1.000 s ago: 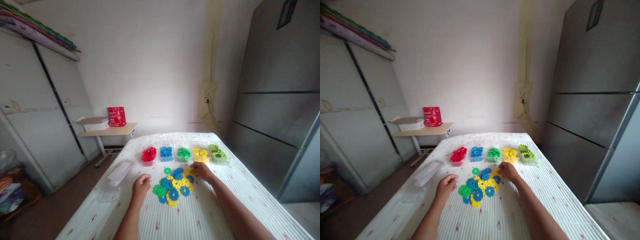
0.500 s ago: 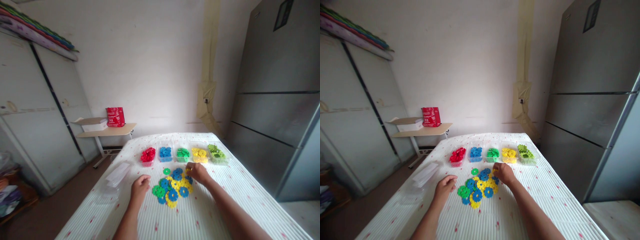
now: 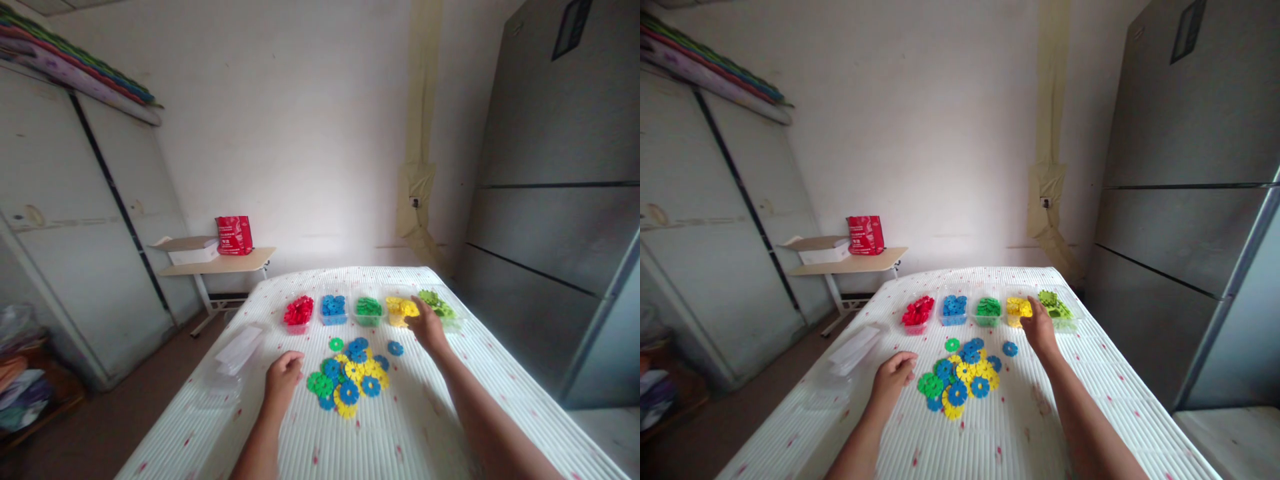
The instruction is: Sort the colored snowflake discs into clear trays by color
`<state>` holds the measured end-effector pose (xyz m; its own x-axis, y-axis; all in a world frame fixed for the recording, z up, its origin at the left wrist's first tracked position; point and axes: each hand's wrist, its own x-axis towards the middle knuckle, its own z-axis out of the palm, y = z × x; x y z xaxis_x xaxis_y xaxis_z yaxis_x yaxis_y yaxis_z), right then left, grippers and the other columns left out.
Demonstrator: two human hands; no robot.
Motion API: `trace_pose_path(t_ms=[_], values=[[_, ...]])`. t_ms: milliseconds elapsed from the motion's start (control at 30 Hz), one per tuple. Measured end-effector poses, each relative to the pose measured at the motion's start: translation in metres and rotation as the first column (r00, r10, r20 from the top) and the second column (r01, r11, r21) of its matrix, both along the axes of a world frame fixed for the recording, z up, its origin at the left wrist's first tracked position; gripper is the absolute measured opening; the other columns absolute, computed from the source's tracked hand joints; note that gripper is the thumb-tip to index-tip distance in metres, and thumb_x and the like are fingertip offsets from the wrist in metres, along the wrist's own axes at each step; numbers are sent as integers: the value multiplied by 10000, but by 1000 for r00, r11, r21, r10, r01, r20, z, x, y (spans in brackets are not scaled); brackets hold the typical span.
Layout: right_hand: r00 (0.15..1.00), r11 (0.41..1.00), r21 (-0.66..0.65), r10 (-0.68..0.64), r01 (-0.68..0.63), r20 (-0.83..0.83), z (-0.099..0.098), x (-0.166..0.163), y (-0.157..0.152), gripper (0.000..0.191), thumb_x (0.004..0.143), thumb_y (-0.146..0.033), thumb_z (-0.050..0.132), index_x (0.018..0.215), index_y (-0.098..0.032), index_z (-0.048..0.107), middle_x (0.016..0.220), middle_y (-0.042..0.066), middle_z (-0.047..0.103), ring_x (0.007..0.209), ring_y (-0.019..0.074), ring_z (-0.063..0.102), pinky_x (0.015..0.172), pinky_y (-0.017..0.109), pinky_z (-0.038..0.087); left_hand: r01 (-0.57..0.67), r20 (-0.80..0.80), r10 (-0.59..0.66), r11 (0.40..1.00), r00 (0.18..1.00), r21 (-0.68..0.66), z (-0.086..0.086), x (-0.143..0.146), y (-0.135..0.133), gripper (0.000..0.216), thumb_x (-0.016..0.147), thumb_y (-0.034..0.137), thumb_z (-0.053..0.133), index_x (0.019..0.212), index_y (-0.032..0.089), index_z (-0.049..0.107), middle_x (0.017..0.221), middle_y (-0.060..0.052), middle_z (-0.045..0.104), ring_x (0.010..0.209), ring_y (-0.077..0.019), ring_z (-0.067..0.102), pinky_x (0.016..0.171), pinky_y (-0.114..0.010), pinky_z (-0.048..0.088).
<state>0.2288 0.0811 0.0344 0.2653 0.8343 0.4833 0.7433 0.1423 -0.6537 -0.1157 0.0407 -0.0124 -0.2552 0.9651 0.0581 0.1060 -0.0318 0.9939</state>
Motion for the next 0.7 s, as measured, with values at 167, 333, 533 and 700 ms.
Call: trace_pose_path(t_ms=[167,333,533,700], values=[[999,999,0,46,-46,12,-3,-1,-4,257,677,-216,439,830,-151,635,812,88,681,658,182,639,618,275,473,0,0,0,1000,1000,-4,1,0,-1,308,506,393,634,676,136,646,446,48,500,407,-101,477,396,-199,342],[982,983,-35,183,-181,55,1,-20,-11,196,693,-224,409,678,-183,600,630,22,648,549,142,614,550,218,439,5,-8,-6,1000,1000,-8,1,0,-2,318,506,392,635,692,134,645,446,42,513,421,-111,493,405,-204,357],[987,991,-66,124,-118,102,0,-22,-13,199,686,-178,393,683,-177,591,628,38,637,618,164,618,602,233,423,0,-13,0,1000,1000,-8,8,2,-3,321,495,405,613,674,139,638,420,49,490,396,-104,463,395,-206,332],[982,981,-155,134,-114,131,0,-16,-14,221,738,-166,392,748,-166,613,660,29,646,576,144,620,589,220,423,-7,-25,7,1000,1000,-14,10,3,-4,316,490,403,590,661,141,635,428,46,491,388,-99,445,396,-210,325]])
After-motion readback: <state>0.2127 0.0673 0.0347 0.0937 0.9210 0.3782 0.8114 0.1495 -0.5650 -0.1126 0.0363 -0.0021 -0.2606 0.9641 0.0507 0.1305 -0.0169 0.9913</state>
